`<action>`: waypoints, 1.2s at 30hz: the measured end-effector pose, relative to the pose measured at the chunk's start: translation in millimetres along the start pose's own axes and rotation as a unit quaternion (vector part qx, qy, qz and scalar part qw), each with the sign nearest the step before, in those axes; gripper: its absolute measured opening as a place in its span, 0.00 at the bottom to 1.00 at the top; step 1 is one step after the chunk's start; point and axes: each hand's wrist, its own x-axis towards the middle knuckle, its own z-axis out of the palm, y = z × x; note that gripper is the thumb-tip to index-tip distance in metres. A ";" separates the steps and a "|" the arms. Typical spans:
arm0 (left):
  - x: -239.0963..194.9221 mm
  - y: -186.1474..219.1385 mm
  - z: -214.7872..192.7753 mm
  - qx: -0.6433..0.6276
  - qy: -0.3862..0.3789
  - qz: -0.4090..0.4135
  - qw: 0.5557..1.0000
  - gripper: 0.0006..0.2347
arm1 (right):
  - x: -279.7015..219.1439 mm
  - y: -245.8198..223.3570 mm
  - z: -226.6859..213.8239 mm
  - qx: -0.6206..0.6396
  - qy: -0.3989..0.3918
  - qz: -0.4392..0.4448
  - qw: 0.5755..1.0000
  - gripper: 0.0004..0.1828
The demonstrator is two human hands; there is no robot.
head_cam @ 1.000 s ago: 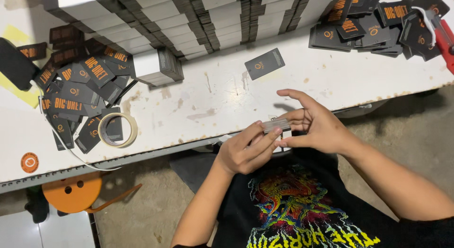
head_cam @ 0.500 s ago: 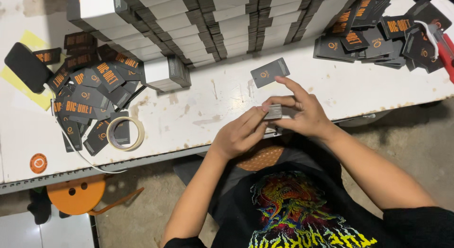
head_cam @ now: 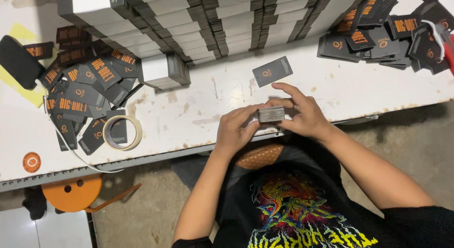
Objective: The person wraps a paper band around a small stack of rectangular black cards by hand, aligning the band before pressing it down. The person then picks up several loose cards from the workspace to form another stack.
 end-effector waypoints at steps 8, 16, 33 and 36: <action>1.7 -11.2 4.5 -0.044 0.036 -0.012 0.998 0.14 | 4.5 -4.7 4.1 -0.005 0.017 -0.047 0.999 0.52; 13.6 14.5 6.5 -0.111 0.066 -0.147 0.981 0.13 | -1.8 2.9 9.5 0.089 0.049 0.105 0.989 0.56; -12.8 46.5 15.3 0.057 0.022 -0.085 0.995 0.23 | -21.2 -30.3 37.5 0.284 0.198 0.297 0.890 0.36; -12.0 48.2 12.2 0.036 0.055 -0.104 0.992 0.22 | -23.6 -43.5 23.9 0.095 0.119 0.236 0.960 0.36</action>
